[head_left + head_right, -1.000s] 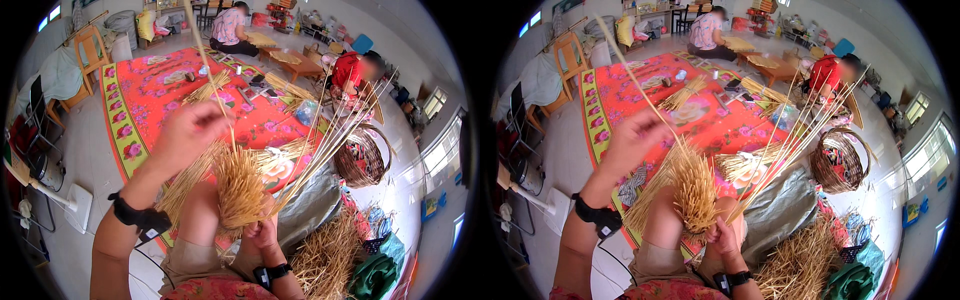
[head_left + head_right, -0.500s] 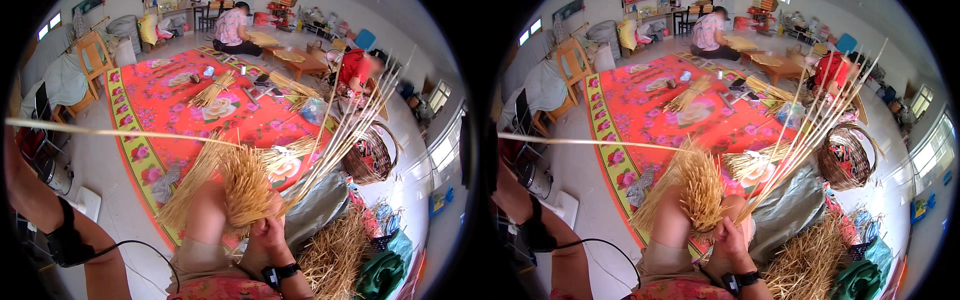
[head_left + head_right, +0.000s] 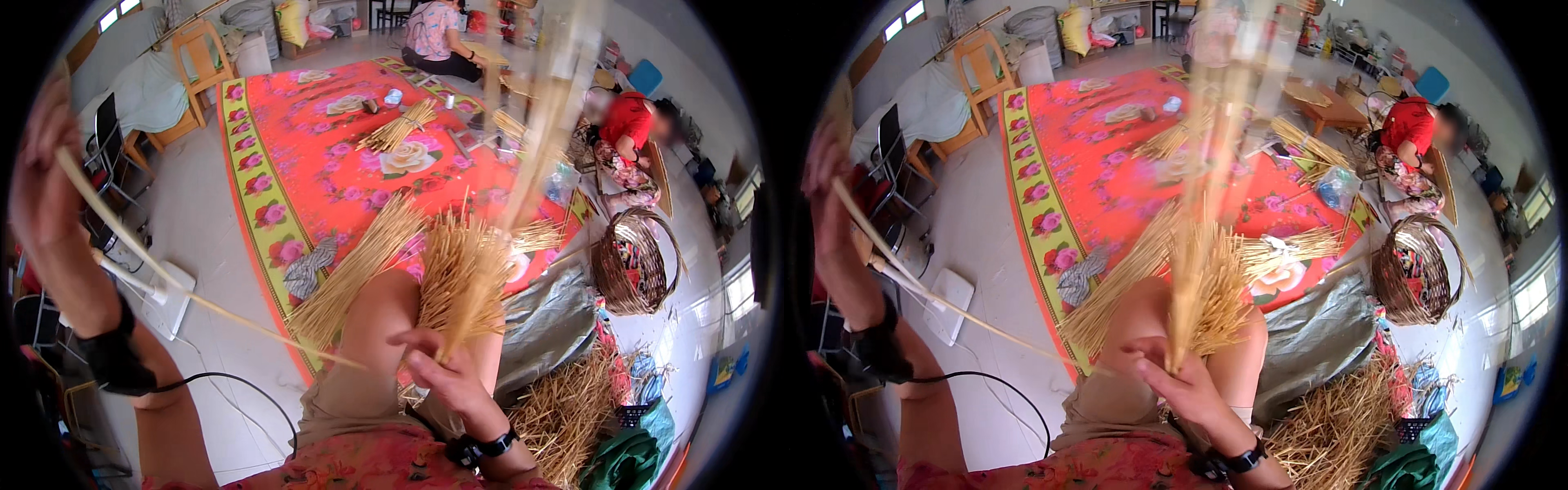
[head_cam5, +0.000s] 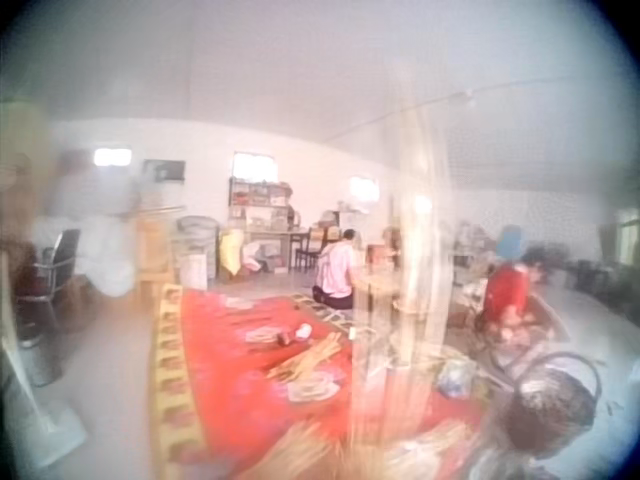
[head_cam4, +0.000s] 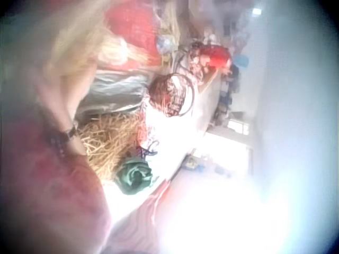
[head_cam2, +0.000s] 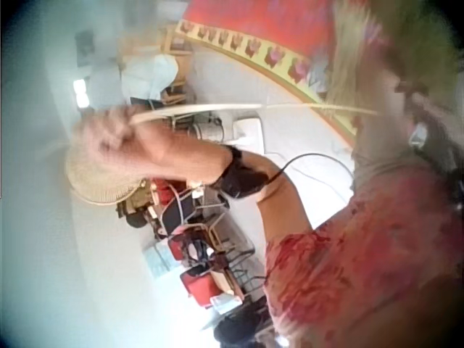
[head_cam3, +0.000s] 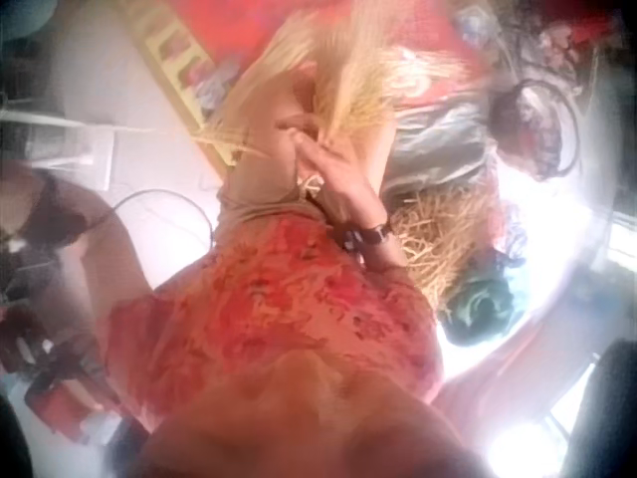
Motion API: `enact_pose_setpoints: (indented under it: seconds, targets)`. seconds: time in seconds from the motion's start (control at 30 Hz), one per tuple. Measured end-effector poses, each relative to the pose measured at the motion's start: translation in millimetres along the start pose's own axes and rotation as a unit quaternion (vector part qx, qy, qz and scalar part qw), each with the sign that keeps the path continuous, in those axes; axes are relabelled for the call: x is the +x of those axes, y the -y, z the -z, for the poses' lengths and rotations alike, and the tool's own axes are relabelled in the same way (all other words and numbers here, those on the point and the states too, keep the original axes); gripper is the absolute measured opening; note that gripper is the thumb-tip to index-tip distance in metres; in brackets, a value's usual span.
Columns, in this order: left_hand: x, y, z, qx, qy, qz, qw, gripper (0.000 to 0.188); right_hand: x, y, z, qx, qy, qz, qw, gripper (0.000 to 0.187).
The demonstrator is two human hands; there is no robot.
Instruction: The person assembles a bundle of dried straw, picking individual long stems and inserting them into the core of a larger bundle by hand while sitting on a floor mat.
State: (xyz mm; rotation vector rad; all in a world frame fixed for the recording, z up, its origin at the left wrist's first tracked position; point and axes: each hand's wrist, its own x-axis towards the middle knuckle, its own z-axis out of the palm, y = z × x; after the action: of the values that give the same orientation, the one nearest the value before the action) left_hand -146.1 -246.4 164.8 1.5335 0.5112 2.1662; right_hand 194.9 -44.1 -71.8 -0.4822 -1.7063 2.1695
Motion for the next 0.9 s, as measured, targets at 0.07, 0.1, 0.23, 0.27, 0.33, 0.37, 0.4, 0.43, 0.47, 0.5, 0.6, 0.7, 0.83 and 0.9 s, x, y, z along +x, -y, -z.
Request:
enact_pose_setpoints:
  seconds: [0.07, 0.1, 0.23, 0.27, 0.33, 0.37, 0.4, 0.43, 0.47, 0.5, 0.6, 0.7, 0.83, 0.9]
  targets:
    - [9, 33, -4, 0.027, -0.058, 0.065, 0.996, 0.017, 13, -13, -6, -0.033, 0.068, -0.029, 0.997, 0.033]
    - [13, 66, 2, -0.025, -0.073, 0.084, 0.993, 0.016, 18, -22, -2, -0.053, 0.086, -0.039, 0.994, 0.034]
    - [2, 129, 31, -0.095, -0.232, 0.144, 0.957, 0.019, 22, -50, -19, -0.002, 0.163, -0.117, 0.980, 0.039]
    - [1, 146, 33, -0.078, -0.287, 0.158, 0.942, 0.017, 23, -60, -18, 0.010, 0.175, -0.121, 0.977, 0.039]
    - [-2, 184, 57, -0.066, -0.331, 0.167, 0.926, 0.016, 23, -78, -14, 0.032, 0.188, -0.128, 0.973, 0.040]
    - [-4, 196, 64, -0.054, -0.355, 0.169, 0.918, 0.015, 21, -80, -15, 0.044, 0.167, -0.154, 0.973, 0.042]
    - [-8, 205, 71, -0.030, -0.364, 0.173, 0.915, 0.014, 20, -82, -16, 0.056, 0.146, -0.181, 0.971, 0.044]
    - [-8, 214, 74, -0.008, -0.371, 0.177, 0.912, 0.013, 20, -83, -15, 0.068, 0.121, -0.205, 0.969, 0.047]
    - [-9, 221, 77, 0.014, -0.377, 0.181, 0.908, 0.013, 20, -86, -11, 0.118, 0.133, -0.237, 0.955, 0.045]
    - [-11, 226, 81, 0.020, -0.383, 0.191, 0.904, 0.013, 22, -91, -4, 0.167, 0.145, -0.267, 0.938, 0.044]
    - [-17, 242, 100, 0.026, -0.388, 0.210, 0.897, 0.015, 22, -90, 2, 0.202, 0.169, -0.280, 0.923, 0.041]
    - [-19, 252, 105, 0.023, -0.422, 0.199, 0.884, 0.014, 22, -95, -3, 0.166, 0.185, -0.236, 0.939, 0.040]
    - [-39, 262, 144, 0.064, -0.340, 0.209, 0.915, 0.029, 26, -105, -11, 0.145, 0.191, -0.266, 0.934, 0.036]
    - [-52, 278, 102, 0.177, -0.383, 0.216, 0.880, 0.042, 31, -108, -6, 0.199, 0.179, -0.302, 0.915, 0.035]
